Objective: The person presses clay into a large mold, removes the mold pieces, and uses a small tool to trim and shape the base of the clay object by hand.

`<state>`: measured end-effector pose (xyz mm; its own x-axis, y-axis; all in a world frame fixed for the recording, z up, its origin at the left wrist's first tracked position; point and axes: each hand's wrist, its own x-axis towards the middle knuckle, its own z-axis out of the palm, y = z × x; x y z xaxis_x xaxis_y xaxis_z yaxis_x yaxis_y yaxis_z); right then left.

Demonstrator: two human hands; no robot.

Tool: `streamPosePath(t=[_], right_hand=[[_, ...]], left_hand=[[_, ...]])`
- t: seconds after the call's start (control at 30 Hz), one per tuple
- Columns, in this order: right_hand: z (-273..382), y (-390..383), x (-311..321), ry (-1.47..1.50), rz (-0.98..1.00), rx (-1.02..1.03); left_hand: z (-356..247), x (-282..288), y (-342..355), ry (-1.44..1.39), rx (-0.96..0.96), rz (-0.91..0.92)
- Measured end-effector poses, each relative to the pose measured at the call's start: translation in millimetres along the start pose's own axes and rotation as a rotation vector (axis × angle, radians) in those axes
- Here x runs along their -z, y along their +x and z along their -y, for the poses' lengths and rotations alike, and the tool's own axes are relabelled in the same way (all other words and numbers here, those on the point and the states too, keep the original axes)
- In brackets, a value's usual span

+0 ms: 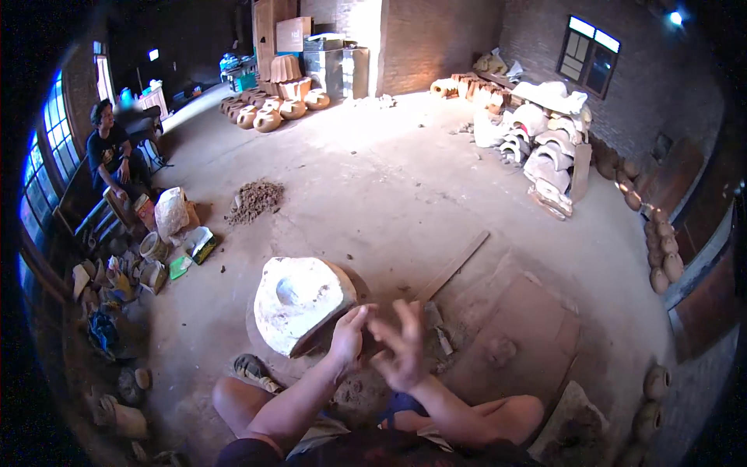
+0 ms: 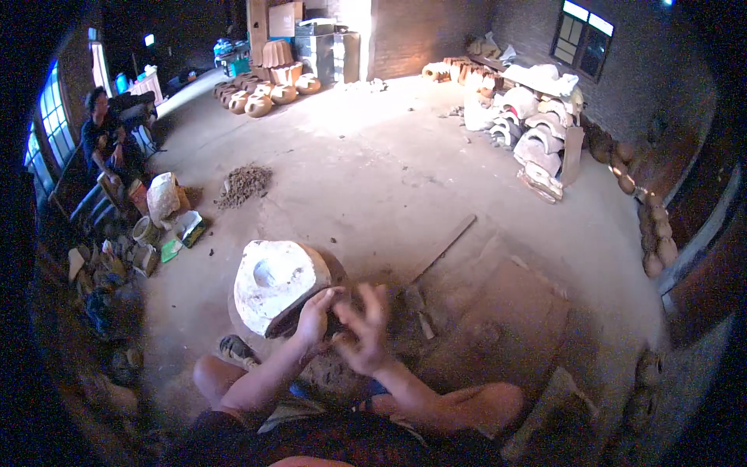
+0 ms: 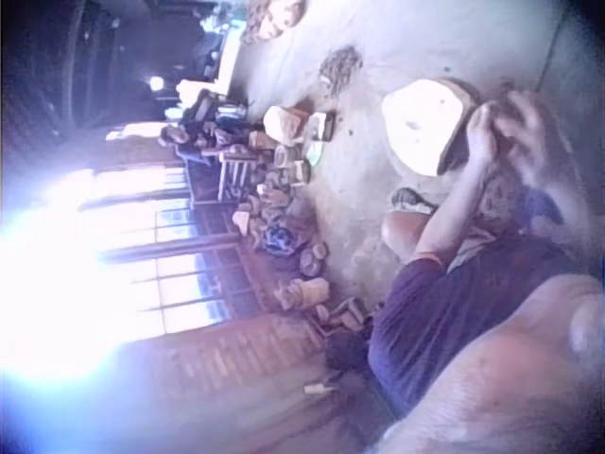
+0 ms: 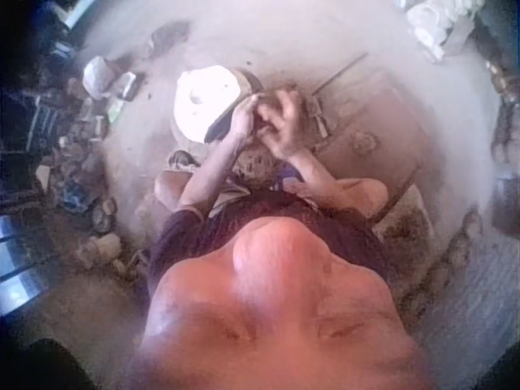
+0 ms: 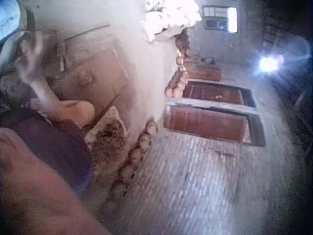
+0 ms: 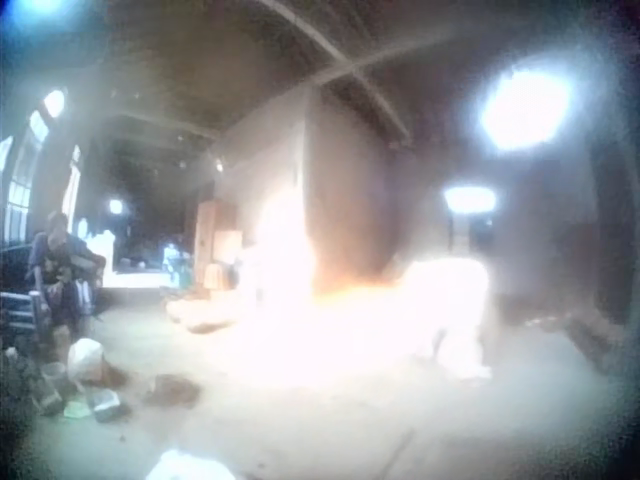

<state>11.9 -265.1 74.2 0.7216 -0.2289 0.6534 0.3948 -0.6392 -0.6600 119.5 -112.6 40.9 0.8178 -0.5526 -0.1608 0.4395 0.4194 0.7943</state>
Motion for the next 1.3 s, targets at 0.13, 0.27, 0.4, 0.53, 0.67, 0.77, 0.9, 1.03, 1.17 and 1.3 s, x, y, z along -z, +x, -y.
streamPosePath(t=[0.13,0.27,0.4,0.53,0.67,0.77,0.9,1.03,1.17,1.3], right_hand=[[13.2,-3.9,-13.9,0.218,0.040,-0.108],[32.5,6.7,-19.0,0.566,0.177,-0.244],[30.6,-2.7,-26.1,0.755,0.046,-0.637],[10.4,-36.9,-48.8,0.892,-0.067,-0.524],[12.6,-42.2,-40.7,0.843,-0.024,-0.603],[17.5,-31.9,-27.6,0.836,-0.020,-0.618],[28.7,-37.2,-26.9,0.752,0.026,-0.575],[42.0,-39.0,-26.5,0.657,0.058,-0.508],[9.9,-48.5,-35.2,0.891,-0.089,-0.702],[6.7,-45.7,-34.3,0.768,-0.054,-0.713]], left_hand=[[21.6,-45.5,-22.9,0.103,-0.143,0.084],[33.6,-50.5,-36.0,0.136,-0.423,0.152],[36.1,-42.8,-57.9,0.376,-0.276,0.328],[21.9,-54.4,-62.9,0.350,-0.253,0.320],[18.7,-65.1,-58.7,0.358,-0.247,0.303],[18.5,-69.7,-57.9,0.171,-0.186,0.190],[42.1,-64.0,-63.6,0.286,-0.227,0.274],[37.9,-63.4,-75.6,0.245,-0.211,0.305],[42.7,-54.7,-57.2,0.303,-0.124,0.112],[46.9,-60.2,-85.3,0.348,-0.181,0.223]])
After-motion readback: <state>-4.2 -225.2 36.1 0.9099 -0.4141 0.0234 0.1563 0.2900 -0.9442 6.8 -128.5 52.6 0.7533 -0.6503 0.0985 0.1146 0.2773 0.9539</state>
